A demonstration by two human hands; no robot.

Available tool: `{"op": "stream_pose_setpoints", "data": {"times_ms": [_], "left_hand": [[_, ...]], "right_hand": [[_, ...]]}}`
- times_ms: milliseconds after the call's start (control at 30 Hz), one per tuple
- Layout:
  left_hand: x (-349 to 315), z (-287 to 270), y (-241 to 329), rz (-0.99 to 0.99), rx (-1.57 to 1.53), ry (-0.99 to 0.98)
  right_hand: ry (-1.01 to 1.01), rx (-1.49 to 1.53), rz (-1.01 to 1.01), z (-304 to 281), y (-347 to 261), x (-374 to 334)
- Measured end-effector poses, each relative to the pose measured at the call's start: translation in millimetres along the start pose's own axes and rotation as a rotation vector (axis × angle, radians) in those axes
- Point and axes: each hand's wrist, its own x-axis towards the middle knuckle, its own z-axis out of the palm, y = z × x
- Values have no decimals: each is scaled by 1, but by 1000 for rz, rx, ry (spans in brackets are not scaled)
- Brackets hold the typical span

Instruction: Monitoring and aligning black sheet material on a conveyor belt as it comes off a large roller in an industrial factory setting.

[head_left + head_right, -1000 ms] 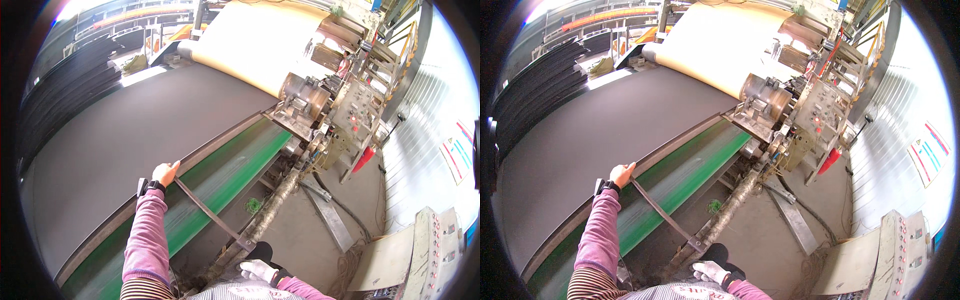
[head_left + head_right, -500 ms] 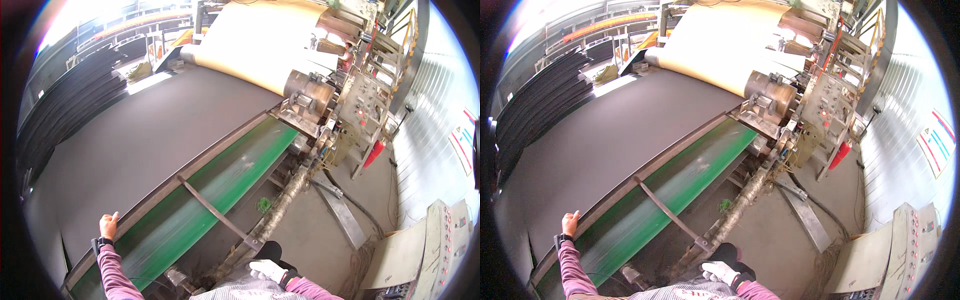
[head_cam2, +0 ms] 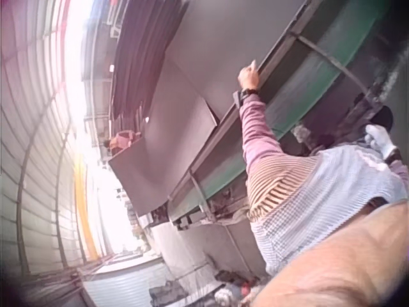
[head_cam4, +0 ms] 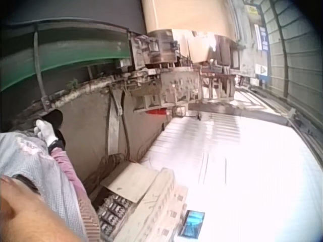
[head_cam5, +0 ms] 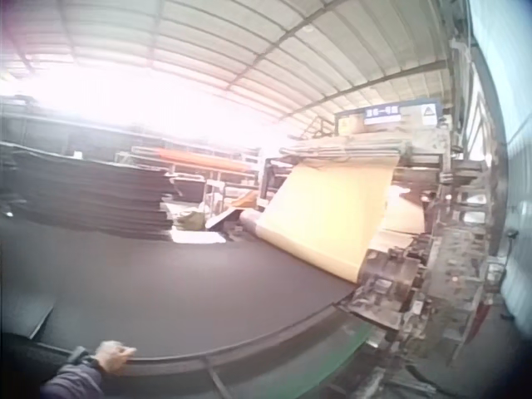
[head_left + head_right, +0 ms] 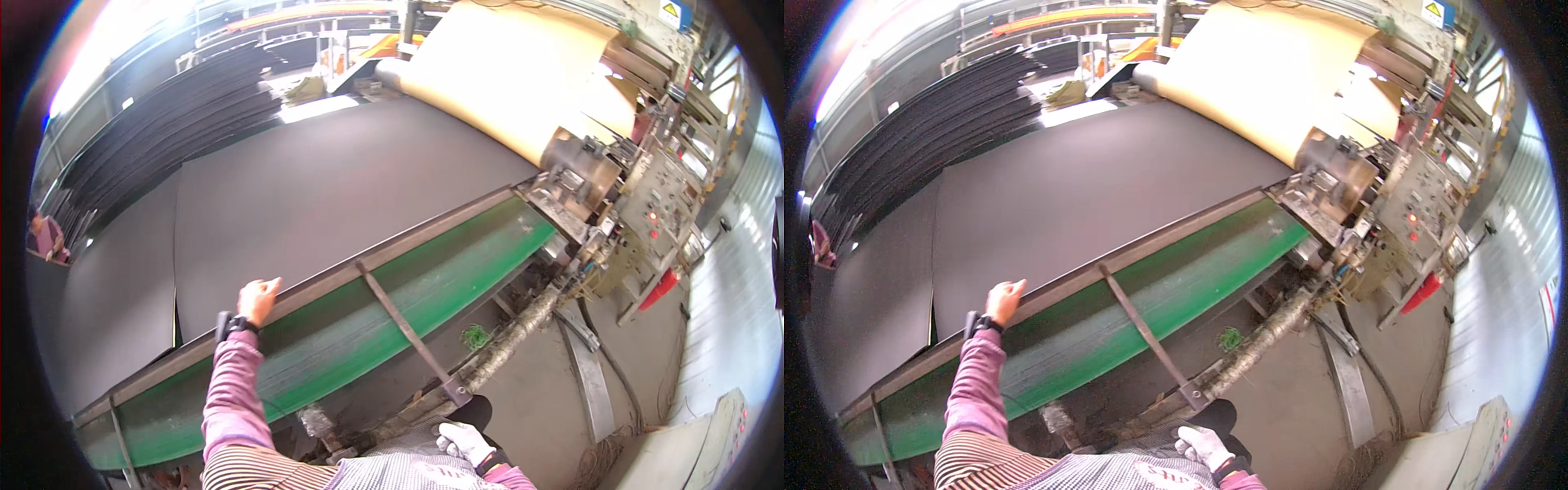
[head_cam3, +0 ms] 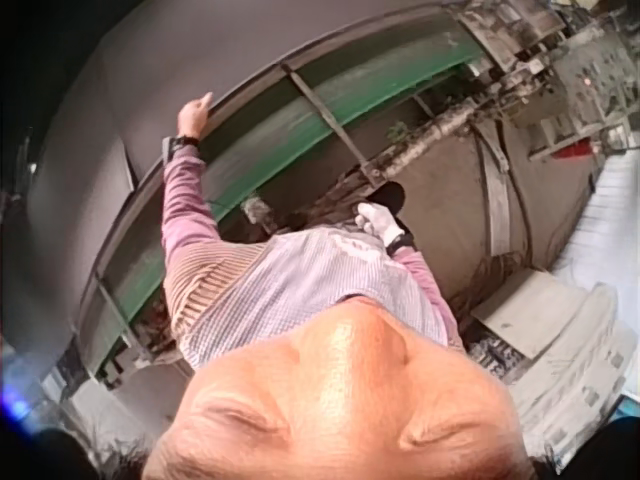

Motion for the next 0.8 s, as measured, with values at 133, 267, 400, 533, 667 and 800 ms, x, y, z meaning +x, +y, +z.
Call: {"op": "stream_pose_setpoints", "data": {"times_ms": [133, 267, 400, 533, 667, 800], "left_hand": [[-14, -21, -47, -154, 149, -42], [-5, 11, -37, 82, 137, 73], [8, 32, 34, 88, 228, 12], [21, 50, 51, 321, 199, -13], [18, 55, 83, 480, -168, 222], [23, -3, -12, 164, 104, 376]], "right_hand": [[35, 0, 1, 10, -8, -6], [-36, -7, 40, 5, -14, -4], [-33, -22, 56, 4, -11, 1], [-11, -109, 83, 28, -19, -4], [95, -108, 96, 15, -21, -7], [114, -134, 94, 17, -23, -8]]}}
